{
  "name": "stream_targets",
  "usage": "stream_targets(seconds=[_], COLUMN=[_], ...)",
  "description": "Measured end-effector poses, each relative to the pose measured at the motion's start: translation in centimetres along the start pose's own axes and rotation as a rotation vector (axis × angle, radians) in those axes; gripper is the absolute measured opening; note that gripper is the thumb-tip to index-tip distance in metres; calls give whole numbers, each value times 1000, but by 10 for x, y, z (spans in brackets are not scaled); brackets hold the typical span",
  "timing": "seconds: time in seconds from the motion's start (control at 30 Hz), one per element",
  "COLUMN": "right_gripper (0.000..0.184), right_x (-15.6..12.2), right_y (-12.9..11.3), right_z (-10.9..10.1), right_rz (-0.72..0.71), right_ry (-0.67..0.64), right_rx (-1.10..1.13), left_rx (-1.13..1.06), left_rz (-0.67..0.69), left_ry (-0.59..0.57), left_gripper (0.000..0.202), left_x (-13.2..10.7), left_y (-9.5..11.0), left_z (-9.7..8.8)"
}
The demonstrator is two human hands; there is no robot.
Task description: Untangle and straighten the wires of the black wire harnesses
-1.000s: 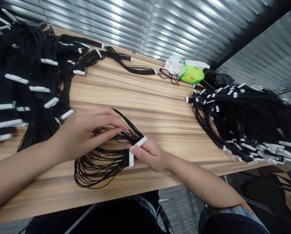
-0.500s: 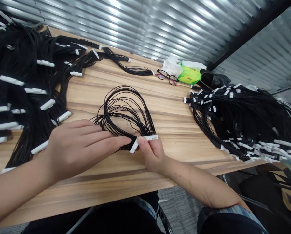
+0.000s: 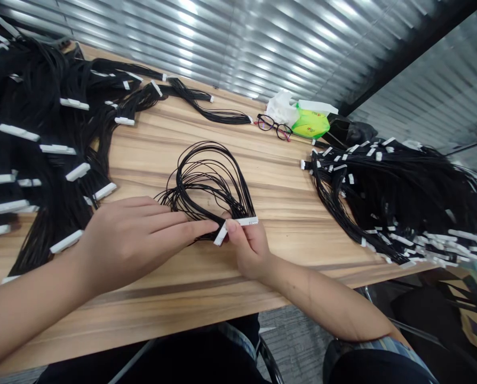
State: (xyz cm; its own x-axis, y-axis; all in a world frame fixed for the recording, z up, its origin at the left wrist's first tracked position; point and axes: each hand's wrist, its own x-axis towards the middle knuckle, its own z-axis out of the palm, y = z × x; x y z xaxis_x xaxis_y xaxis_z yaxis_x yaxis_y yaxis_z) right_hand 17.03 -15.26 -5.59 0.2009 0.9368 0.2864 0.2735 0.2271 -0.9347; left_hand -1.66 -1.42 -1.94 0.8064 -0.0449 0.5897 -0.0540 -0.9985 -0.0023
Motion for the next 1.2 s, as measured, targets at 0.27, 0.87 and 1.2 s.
stream_targets(seconds=[0.27, 0.87, 1.2], right_gripper=[50, 39, 49], right_x=[3, -2, 2], right_y=[-1, -6, -7], right_z=[-3, 2, 2], right_rz=[-21, -35, -110], right_ry=[-13, 36, -60], right_rx=[-18, 132, -92], left_rx=[68, 45, -241], left_rz=[-60, -71, -151], left_ry=[-6, 23, -68], left_gripper=[25, 38, 20], left_x=[8, 1, 16], left_y=[6, 2, 6], left_z=[-1, -2, 7])
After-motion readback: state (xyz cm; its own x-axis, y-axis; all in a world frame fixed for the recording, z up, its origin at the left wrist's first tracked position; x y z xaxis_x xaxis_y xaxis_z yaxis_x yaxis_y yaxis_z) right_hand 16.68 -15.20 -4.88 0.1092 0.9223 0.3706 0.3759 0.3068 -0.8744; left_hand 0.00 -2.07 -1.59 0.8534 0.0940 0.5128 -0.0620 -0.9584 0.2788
